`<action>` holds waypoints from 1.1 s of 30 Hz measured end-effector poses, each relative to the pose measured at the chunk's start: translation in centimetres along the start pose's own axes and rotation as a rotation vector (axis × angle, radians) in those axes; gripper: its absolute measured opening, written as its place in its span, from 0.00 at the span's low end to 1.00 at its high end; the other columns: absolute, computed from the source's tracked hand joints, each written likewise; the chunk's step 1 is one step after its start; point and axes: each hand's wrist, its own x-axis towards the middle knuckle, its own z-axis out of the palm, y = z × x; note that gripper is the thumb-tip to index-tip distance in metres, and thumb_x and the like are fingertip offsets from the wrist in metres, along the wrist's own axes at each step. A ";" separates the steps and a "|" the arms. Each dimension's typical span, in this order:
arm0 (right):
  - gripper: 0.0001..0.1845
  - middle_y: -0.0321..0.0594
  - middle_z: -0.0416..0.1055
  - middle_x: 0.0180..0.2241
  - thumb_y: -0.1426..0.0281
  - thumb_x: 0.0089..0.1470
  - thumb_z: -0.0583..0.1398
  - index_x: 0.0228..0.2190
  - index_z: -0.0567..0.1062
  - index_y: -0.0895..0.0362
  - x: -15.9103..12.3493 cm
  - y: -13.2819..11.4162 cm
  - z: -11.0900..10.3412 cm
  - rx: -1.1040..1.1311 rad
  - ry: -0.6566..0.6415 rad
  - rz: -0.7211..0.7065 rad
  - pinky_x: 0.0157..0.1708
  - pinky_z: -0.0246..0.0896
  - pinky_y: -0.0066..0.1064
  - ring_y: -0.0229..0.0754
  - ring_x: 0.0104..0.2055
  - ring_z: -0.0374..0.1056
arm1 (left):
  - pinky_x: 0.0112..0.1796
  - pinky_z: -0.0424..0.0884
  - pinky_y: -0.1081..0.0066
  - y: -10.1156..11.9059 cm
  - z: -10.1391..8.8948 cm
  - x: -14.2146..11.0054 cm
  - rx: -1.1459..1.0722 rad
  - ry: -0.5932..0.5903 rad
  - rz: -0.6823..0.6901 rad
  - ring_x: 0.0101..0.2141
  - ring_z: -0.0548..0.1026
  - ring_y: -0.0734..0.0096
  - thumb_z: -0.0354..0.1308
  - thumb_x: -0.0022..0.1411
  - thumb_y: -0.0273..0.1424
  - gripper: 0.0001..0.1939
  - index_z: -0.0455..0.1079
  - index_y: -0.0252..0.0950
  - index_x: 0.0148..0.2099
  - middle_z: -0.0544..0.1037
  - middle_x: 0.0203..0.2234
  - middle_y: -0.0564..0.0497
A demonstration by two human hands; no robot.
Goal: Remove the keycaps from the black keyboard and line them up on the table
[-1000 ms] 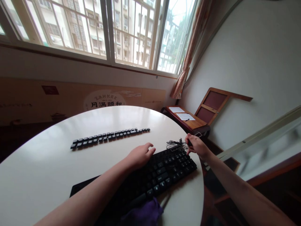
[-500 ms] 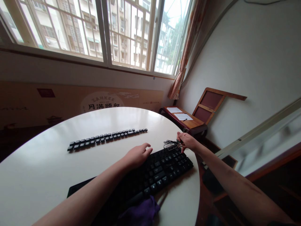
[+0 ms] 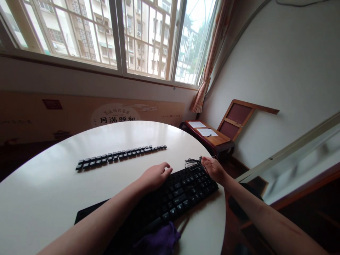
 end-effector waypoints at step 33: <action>0.34 0.39 0.63 0.25 0.50 0.68 0.40 0.21 0.67 0.56 1.4 -11.4 5.6 -0.124 -0.156 -0.631 0.32 0.60 0.32 0.39 0.28 0.61 | 0.36 0.66 0.69 0.5 0.7 -0.4 -0.398 0.209 0.319 0.33 0.68 0.69 0.43 0.69 0.41 0.15 0.65 0.37 0.39 0.72 0.32 0.52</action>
